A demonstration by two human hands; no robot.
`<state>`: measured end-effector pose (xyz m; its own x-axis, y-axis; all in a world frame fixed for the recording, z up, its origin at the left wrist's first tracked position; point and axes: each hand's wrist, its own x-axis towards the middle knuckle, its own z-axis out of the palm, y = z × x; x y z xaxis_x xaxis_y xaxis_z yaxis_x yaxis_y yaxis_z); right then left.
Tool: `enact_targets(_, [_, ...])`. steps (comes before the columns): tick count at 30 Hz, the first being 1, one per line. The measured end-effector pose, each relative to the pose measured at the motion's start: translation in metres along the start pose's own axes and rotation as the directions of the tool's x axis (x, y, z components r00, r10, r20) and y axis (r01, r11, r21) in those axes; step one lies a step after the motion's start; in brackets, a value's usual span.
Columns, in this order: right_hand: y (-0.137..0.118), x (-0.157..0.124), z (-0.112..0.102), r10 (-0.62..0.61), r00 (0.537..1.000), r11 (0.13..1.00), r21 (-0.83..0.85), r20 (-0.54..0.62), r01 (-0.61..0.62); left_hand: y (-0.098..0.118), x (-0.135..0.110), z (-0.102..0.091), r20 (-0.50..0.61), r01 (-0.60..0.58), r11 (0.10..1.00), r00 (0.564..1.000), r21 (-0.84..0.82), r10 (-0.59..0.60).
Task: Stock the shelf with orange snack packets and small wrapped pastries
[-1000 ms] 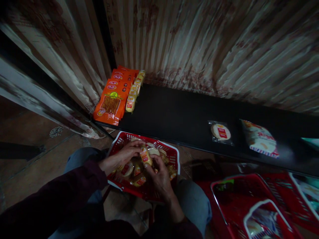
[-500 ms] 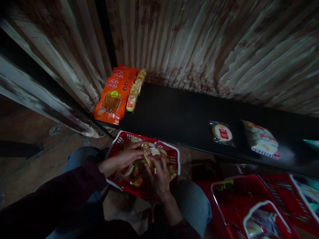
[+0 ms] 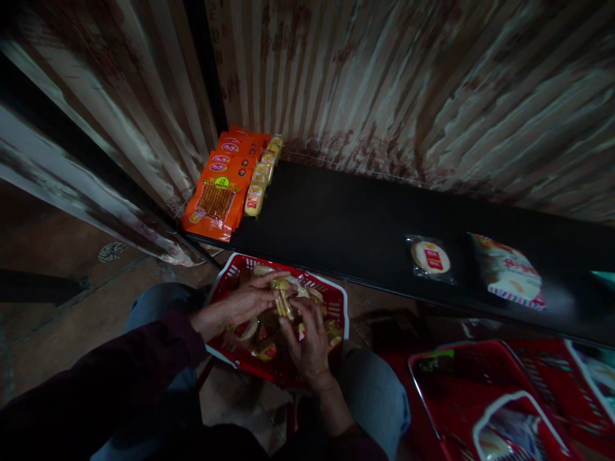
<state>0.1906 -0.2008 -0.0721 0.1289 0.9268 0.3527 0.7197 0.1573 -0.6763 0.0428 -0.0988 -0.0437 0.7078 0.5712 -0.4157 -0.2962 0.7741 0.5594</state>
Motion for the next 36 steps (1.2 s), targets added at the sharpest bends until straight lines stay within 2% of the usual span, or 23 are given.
enact_targets(7, [-0.003,-0.001,0.002,-0.13,0.991,0.985,-0.112,0.03,0.133,0.001,-0.001,-0.005,0.057,-0.016,0.999,0.998,-0.046,0.018])
enact_targets(12, [-0.006,-0.002,0.007,-0.069,0.996,0.987,-0.144,0.047,0.075,0.0,0.0,-0.009,0.017,-0.032,0.999,0.999,-0.034,0.033])
enact_targets(18, [-0.001,-0.001,0.008,-0.046,0.998,0.995,-0.086,0.042,0.049,0.001,0.0,-0.009,-0.02,-0.032,0.999,0.999,0.033,0.033])
enact_targets(24, [0.005,-0.006,0.008,0.096,0.995,0.995,-0.018,0.007,-0.096,0.002,-0.002,-0.01,0.003,-0.046,0.994,0.999,0.096,0.046])
enact_targets(28, [0.005,-0.006,0.006,0.15,0.989,0.985,0.08,0.01,-0.151,-0.003,0.0,-0.01,-0.052,-0.11,0.959,0.99,0.262,0.128])
enact_targets(31, [0.005,-0.006,0.007,0.233,0.971,0.959,0.156,0.045,-0.237,-0.005,0.002,-0.009,-0.094,-0.132,0.915,0.979,0.382,0.18])
enact_targets(36, [0.006,-0.007,0.014,0.338,0.938,0.911,0.221,0.079,-0.347,-0.002,0.001,-0.007,-0.107,-0.18,0.881,0.962,0.437,0.25])
